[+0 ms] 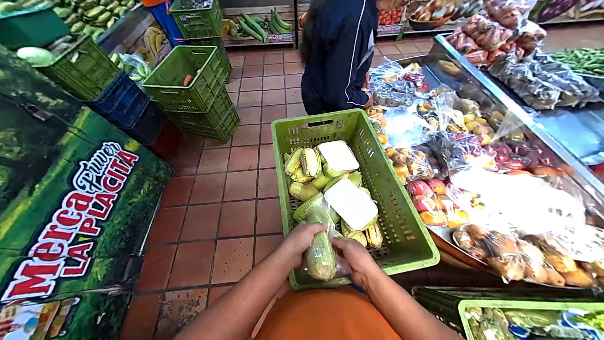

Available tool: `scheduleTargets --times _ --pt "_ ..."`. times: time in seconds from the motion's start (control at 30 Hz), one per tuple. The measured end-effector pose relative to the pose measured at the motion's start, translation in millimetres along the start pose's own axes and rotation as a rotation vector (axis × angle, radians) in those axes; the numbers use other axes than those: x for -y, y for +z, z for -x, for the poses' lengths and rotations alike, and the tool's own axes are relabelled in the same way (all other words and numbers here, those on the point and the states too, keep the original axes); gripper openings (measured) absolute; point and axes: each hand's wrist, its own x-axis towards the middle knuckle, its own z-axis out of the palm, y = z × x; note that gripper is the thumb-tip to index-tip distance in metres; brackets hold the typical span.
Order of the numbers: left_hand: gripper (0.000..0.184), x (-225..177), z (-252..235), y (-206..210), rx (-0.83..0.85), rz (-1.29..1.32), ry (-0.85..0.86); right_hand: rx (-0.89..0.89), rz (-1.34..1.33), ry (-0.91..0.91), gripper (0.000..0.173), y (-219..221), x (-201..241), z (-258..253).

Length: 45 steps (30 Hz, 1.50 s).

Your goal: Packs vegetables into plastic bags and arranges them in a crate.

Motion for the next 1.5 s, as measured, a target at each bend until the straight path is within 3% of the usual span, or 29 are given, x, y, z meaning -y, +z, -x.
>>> scheduleTargets --times 0.13,0.17,0.23,0.3,0.37,0.47,0.63,0.77,0.93,1.03,1.1,1.2,1.33,1.43,1.5 --pt "0.053 20 3 3 0.022 0.1 -0.003 -0.002 0.053 -0.043 0.015 -4 -2 -4" --pt "0.052 24 6 -1 0.025 0.127 0.007 0.007 0.033 -0.016 0.021 -6 0 -1" --pt "0.054 29 16 -8 0.066 0.149 0.037 0.05 -0.03 0.088 0.052 -9 7 4" --pt "0.062 31 29 -11 0.136 0.134 0.097 0.194 -0.049 0.243 0.077 -5 15 15" --pt "0.069 26 41 -11 0.211 0.105 0.164 0.323 -0.068 0.309 0.082 9 24 29" --pt "0.072 11 53 -16 0.271 0.049 0.193 0.419 -0.256 0.247 0.076 26 30 29" --pt "0.074 7 63 -41 0.333 -0.111 0.213 0.165 -0.582 0.056 0.041 57 34 17" --pt "0.075 5 72 -65 0.354 -0.1 0.172 0.104 -0.692 0.002 0.038 65 31 19" --pt "0.071 14 67 -60 0.385 -0.2 0.154 0.246 -0.504 0.122 0.044 69 9 20" --pt "0.071 15 62 -59 0.385 -0.27 0.19 0.155 -0.624 0.029 0.04 74 13 15" --pt "0.072 8 64 -69 0.388 -0.258 0.193 0.191 -0.645 -0.058 0.039 70 8 7" --pt "0.07 15 61 -81 0.381 -0.288 0.137 0.216 -0.557 0.019 0.037 61 -7 1" --pt "0.081 20 65 -83 0.547 -0.254 0.189 0.252 -0.621 -0.086 0.044 58 -3 1" --pt "0.086 21 61 -85 0.567 -0.222 0.193 0.148 -0.518 -0.04 0.037 57 -8 -5" --pt "0.087 19 58 -89 0.582 -0.297 0.227 0.072 -0.528 -0.16 0.03 51 1 -7"
